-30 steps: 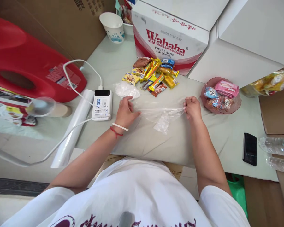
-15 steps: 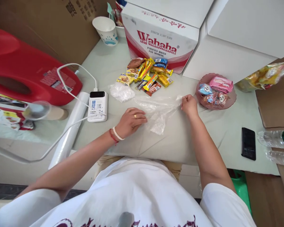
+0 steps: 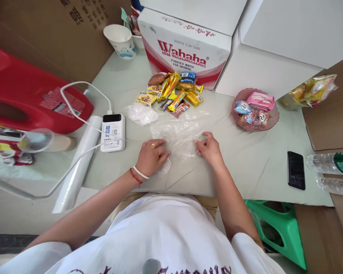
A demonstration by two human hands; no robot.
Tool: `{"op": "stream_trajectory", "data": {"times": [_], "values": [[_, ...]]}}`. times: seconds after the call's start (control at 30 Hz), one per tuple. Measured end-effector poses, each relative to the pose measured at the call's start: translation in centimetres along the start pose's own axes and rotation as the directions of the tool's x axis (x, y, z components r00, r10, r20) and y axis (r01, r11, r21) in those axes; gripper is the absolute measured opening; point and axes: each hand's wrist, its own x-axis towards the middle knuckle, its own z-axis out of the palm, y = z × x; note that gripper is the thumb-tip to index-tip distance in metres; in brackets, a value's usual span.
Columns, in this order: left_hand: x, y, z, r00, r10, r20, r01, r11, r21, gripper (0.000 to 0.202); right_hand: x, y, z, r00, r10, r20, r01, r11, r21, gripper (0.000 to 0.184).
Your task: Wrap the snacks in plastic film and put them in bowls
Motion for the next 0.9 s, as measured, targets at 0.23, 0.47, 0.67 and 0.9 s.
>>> {"op": "stream_trajectory", "data": {"times": [0.23,0.47,0.67,0.9], "values": [[-0.7,-1.9,-1.1,0.991,0.034,0.132,-0.06,0.978,0.199,0.055,-1.4,1.8,-7.3,0.998,0.061,-0.006,-0.061,0.998,-0.014,0.057],[-1.1,-2.7,-2.1,0.953,0.065,0.295,-0.125,0.973,0.192,0.089,3.4,-4.6,-9.1,0.96,-0.273,-0.06,0.112,0.573,-0.812,0.027],[-1.1,-2.5,-2.5,0.932,0.039,0.361,-0.117,0.973,0.197,0.099,14.1,-11.0,0.6,0.926,-0.378,-0.012,0.18,0.47,-0.864,0.067],[-1.2,-2.8,-2.5,0.932,0.056,0.358,-0.118,0.981,0.154,0.107,12.2,-9.3,-3.3,0.915,-0.402,-0.044,0.122,0.379,-0.918,0.043]]}}
